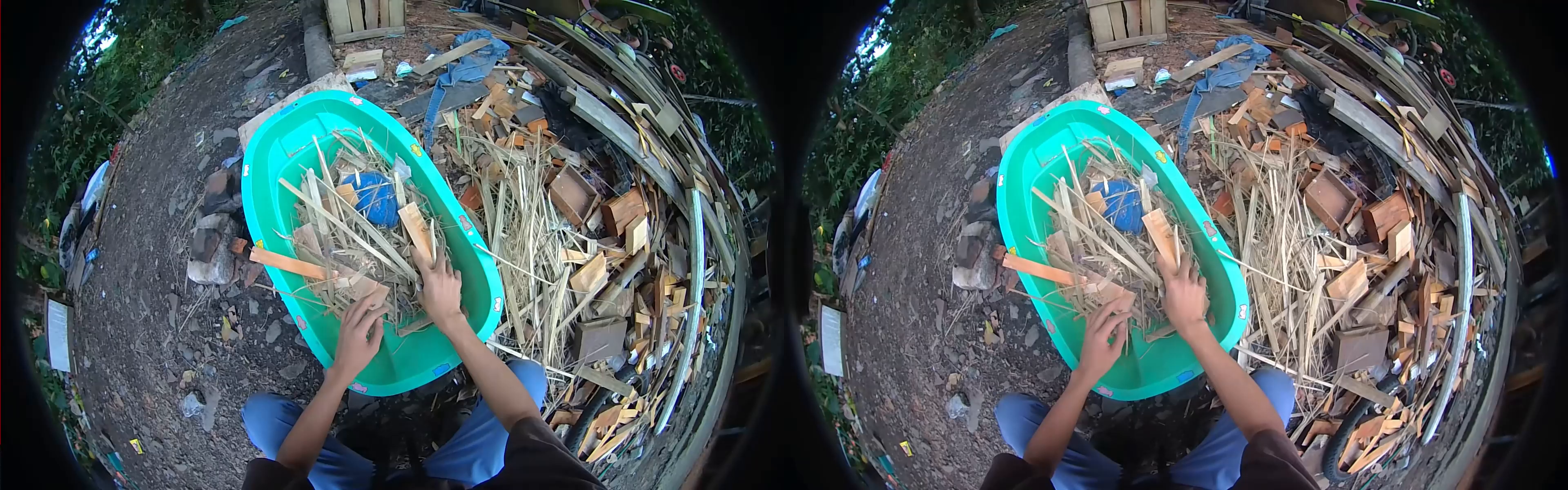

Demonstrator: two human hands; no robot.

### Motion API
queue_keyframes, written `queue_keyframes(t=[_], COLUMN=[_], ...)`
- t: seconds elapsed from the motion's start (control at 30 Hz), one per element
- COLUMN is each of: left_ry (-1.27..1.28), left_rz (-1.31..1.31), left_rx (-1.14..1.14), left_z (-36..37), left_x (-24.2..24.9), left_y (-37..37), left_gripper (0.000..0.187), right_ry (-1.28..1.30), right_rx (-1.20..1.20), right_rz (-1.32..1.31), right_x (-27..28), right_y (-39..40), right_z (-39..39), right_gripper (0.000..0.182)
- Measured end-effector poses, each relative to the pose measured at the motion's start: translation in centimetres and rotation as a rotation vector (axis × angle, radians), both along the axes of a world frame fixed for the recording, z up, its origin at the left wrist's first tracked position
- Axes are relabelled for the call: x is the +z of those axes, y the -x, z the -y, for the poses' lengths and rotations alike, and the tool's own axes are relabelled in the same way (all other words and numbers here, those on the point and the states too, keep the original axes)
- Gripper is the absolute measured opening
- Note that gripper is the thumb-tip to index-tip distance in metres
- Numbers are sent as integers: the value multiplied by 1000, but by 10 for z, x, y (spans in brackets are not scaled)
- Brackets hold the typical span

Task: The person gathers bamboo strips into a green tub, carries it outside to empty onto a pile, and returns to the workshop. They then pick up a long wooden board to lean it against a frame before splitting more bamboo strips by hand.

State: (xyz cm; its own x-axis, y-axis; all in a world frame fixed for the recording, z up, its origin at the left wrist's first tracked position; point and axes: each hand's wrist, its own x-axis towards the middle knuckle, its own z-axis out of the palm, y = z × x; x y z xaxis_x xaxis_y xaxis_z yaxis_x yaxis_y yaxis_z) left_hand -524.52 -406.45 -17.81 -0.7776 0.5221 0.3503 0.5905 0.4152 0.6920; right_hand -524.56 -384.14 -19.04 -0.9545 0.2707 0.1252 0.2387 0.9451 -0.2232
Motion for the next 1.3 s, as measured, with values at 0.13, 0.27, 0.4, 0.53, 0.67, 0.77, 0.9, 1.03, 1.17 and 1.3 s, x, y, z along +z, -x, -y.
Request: queue_keyframes(t=[0.13,0.27,0.4,0.53,0.67,0.77,0.9,1.03,1.17,1.3], left_ry=[-6,-30,-61,-19,-43,-49,-4,8,-38,-61], left_rz=[2,-1,64,-64,-33,21,-6,-98,-61,-53], left_rx=[-5,-59,-33,-52,-117,-97,-146,-136,-64,-39], left_z=[-3,-8,-19,-36,-47,-53,-54,-48,-51,-41], left_x=[1,8,7,18,20,15,20,27,33,31], left_y=[-3,2,5,0,3,-2,-7,-12,-12,-8], left_gripper=[21,20,22,21,19,20,20,20,17,18], right_ry=[-20,60,108,145,110,125,114,30,91,108], right_rx=[25,70,50,-21,-131,-252,-392,-479,-117,-141], right_rz=[-33,-64,-157,-170,-228,-306,-401,-369,-159,-139], right_x=[10,57,91,138,166,141,121,125,67,77], right_y=[-4,-17,-35,-59,-73,-78,-86,-80,-69,-63], right_z=[-8,-20,-45,-64,-102,-136,-174,-179,-157,-131], right_gripper=[95,82,85,79,74,73,75,77,74,73])
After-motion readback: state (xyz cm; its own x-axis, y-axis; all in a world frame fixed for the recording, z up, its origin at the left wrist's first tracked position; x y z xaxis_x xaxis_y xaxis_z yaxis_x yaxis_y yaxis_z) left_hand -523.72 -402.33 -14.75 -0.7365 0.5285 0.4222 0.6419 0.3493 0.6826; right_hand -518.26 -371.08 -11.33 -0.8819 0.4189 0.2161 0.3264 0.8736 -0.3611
